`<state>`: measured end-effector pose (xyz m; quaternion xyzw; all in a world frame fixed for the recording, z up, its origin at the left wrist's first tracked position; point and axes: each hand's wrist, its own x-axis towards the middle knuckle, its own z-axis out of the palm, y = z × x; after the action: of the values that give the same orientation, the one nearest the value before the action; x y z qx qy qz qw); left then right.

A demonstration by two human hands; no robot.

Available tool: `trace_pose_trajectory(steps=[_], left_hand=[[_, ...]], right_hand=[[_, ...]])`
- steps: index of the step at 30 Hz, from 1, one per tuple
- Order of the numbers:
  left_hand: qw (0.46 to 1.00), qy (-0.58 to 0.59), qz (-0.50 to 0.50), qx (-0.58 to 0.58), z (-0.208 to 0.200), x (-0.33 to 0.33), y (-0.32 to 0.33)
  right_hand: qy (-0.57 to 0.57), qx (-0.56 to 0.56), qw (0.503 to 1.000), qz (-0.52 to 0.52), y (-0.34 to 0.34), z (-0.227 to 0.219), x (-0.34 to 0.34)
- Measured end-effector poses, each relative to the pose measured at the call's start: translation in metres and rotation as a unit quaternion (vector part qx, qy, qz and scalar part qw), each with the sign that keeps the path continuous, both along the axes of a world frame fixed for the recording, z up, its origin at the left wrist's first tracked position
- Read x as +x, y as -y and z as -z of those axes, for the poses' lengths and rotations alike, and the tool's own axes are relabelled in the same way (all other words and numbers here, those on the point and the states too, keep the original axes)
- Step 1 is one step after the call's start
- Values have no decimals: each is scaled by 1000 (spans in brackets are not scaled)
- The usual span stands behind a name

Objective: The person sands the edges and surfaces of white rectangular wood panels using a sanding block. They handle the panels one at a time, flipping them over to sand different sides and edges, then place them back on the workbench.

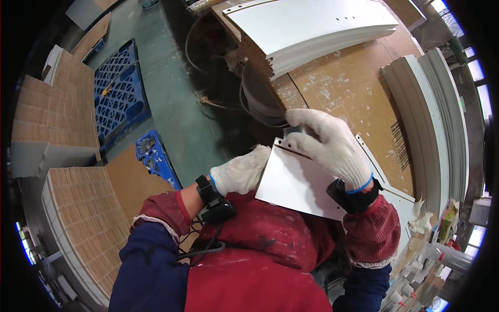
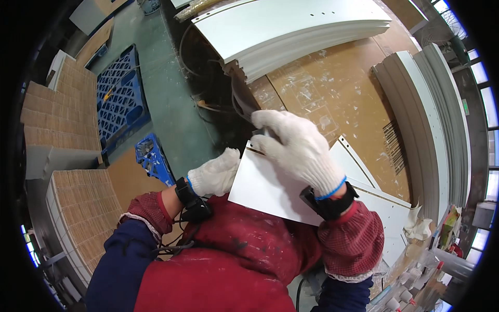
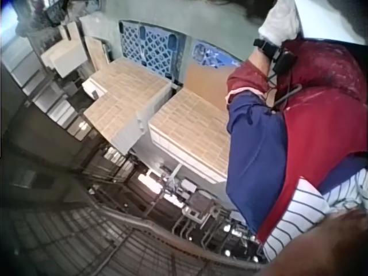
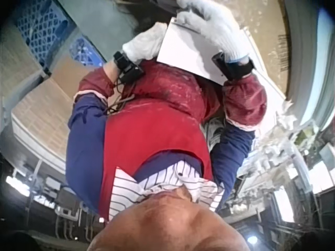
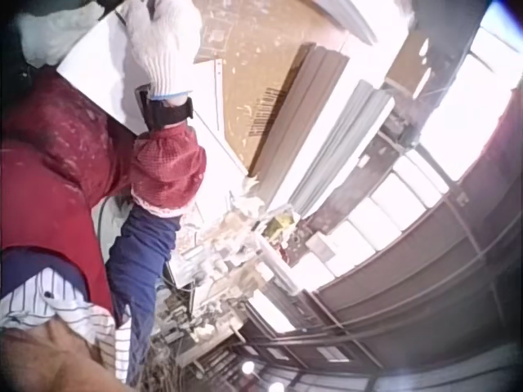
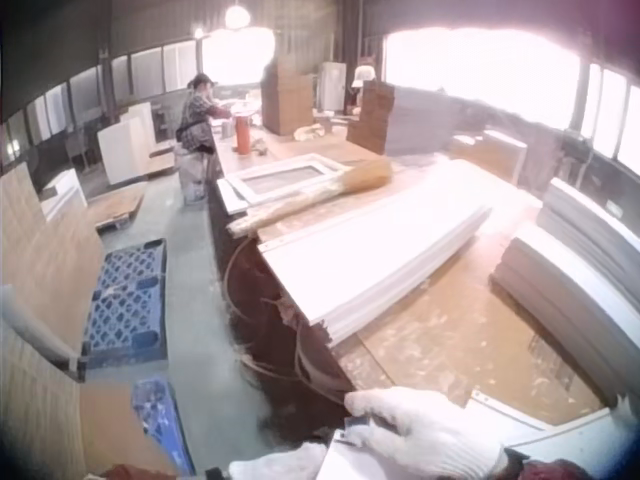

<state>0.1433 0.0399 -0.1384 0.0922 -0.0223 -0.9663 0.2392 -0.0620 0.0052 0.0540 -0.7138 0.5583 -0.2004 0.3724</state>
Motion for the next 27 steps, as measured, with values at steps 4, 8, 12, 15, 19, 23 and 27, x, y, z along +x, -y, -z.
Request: trace_pose_trajectory(steps=[4,8,12,15,19,23,27], left_hand=[[996,-8,0,-85,-40,-5,6],[997,54,8,-62,-38,-4,3],[996,87,35,-3,-25,-6,3],[981,123,50,-140,-33,-11,9],[975,113,87,-169,-47,-13,9],[969,129,88,-193,-57,-11,10],[948,166,92,-255,-70,-6,15]], right_hand=[[-85,-21,993,-82,16,10,19],[-129,-56,985,-96,24,16,30],[-118,-106,986,-41,22,15,25],[-49,-28,998,2,12,5,9],[33,37,996,80,-10,8,-9],[101,27,987,126,-24,19,-12],[38,-4,996,84,-20,22,-6]])
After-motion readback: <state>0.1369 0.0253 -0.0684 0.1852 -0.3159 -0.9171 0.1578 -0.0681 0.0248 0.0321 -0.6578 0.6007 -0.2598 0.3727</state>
